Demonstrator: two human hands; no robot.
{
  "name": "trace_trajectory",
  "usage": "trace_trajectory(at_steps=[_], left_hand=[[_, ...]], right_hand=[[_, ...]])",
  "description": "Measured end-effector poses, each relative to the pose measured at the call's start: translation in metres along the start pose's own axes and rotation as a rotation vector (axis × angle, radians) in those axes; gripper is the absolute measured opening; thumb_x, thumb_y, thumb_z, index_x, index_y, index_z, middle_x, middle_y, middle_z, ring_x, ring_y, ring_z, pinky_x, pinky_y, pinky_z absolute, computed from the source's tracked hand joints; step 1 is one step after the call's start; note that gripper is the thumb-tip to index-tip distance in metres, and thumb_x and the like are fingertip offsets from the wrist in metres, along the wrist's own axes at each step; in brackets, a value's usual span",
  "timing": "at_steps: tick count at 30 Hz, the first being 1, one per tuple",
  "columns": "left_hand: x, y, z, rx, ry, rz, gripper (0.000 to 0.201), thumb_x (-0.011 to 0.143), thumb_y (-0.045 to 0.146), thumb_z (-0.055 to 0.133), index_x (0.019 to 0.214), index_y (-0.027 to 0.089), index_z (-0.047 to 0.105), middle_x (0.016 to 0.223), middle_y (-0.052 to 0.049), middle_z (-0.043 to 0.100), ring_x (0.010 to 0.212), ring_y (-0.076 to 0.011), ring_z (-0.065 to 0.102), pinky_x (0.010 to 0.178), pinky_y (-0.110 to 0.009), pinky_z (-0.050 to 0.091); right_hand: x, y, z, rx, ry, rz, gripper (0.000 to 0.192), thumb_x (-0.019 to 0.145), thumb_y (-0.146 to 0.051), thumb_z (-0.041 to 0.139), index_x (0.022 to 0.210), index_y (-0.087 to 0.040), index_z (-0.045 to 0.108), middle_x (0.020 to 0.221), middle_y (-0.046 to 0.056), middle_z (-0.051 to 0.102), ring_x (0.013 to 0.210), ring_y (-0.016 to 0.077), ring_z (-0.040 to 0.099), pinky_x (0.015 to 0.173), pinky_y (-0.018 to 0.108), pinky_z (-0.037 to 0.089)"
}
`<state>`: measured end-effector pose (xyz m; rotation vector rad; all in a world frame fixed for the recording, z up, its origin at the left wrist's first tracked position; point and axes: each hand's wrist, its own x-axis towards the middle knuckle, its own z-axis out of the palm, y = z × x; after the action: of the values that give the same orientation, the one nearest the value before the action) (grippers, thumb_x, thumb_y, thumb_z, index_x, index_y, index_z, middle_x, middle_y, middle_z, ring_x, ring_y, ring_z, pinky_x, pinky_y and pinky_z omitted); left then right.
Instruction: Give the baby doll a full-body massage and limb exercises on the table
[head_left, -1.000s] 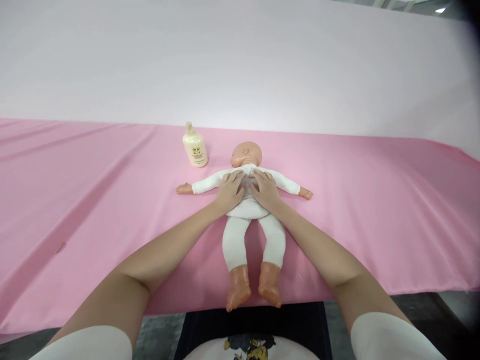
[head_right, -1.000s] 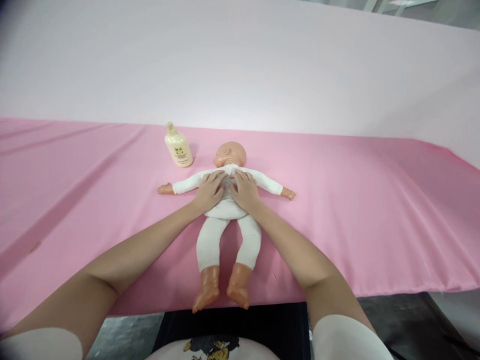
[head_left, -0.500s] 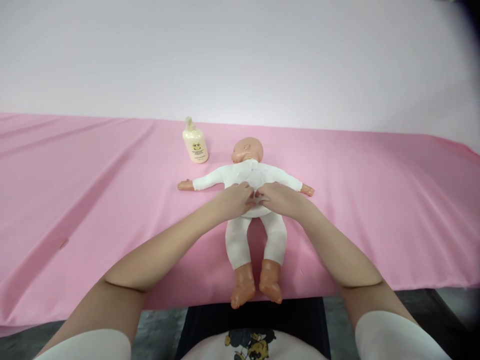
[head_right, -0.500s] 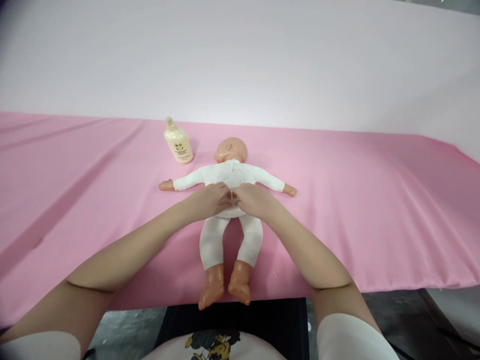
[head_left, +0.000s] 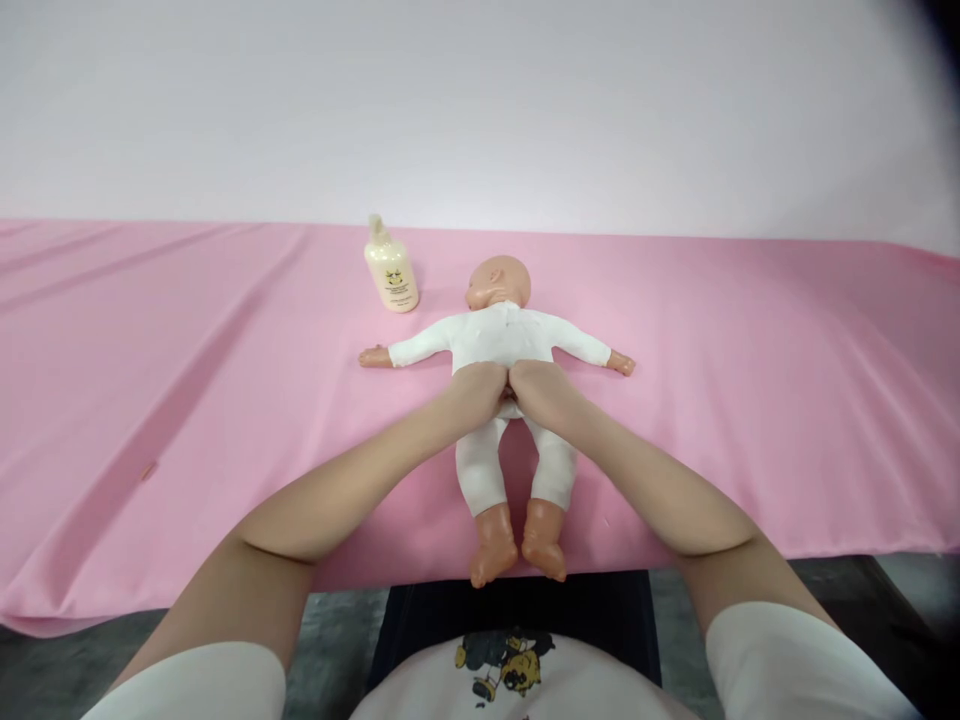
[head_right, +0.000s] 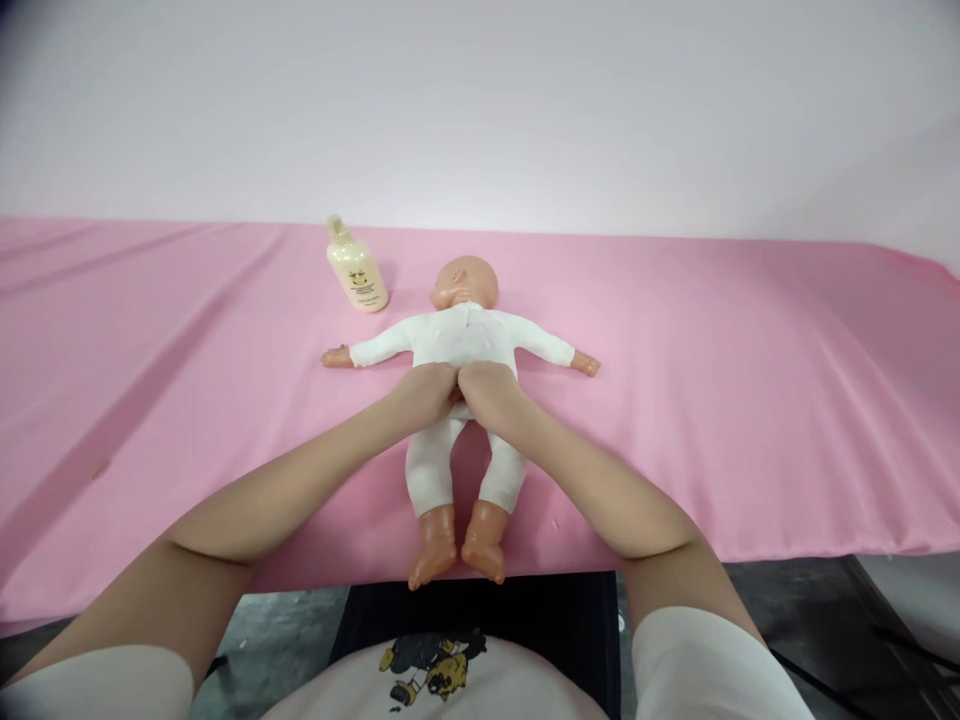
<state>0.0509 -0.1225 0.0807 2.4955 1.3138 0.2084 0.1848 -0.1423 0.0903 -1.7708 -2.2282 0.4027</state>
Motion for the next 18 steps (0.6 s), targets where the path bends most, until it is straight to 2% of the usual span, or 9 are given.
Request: trace_trajectory(at_steps=[4, 6, 10, 18], left_hand=[[-0.005, 0.003, -0.009, 0.141, 0.014, 0.042, 0.029, 0.091, 0.021, 0.047, 0.086, 0.015, 0.074, 0.096, -0.016, 0.062, 0.088, -0.0287, 0.061, 0.075, -0.041, 0.05], [-0.007, 0.005, -0.012, 0.176, 0.011, 0.047, 0.027, 0.09, 0.018, 0.047, 0.082, 0.016, 0.073, 0.096, -0.016, 0.061, 0.089, -0.0292, 0.061, 0.075, -0.041, 0.05], [-0.005, 0.008, -0.011, 0.22, -0.025, 0.002, 0.021, 0.087, 0.018, 0.051, 0.087, 0.015, 0.072, 0.091, -0.014, 0.064, 0.086, -0.0291, 0.064, 0.07, -0.038, 0.049], [0.003, 0.003, -0.009, 0.079, 0.012, -0.046, 0.025, 0.089, 0.024, 0.052, 0.103, 0.012, 0.07, 0.092, -0.013, 0.073, 0.081, -0.0253, 0.068, 0.073, -0.036, 0.051]], right_hand=[[-0.003, 0.001, -0.007, -0.255, -0.095, -0.157, 0.019, 0.087, -0.006, 0.052, 0.082, -0.012, 0.07, 0.092, 0.015, 0.069, 0.09, 0.0257, 0.064, 0.07, 0.031, 0.044], [-0.003, -0.001, -0.013, -0.29, -0.119, -0.168, 0.022, 0.087, -0.005, 0.05, 0.083, -0.012, 0.071, 0.094, 0.015, 0.07, 0.091, 0.0249, 0.064, 0.071, 0.03, 0.044], [0.0, -0.002, -0.02, -0.25, -0.18, -0.131, 0.021, 0.085, -0.007, 0.053, 0.082, -0.012, 0.073, 0.082, 0.012, 0.072, 0.075, 0.0213, 0.066, 0.07, 0.03, 0.044], [0.003, 0.004, -0.028, -0.126, -0.164, -0.115, 0.017, 0.087, -0.021, 0.058, 0.083, -0.017, 0.075, 0.082, 0.01, 0.073, 0.077, 0.0219, 0.067, 0.072, 0.031, 0.047]])
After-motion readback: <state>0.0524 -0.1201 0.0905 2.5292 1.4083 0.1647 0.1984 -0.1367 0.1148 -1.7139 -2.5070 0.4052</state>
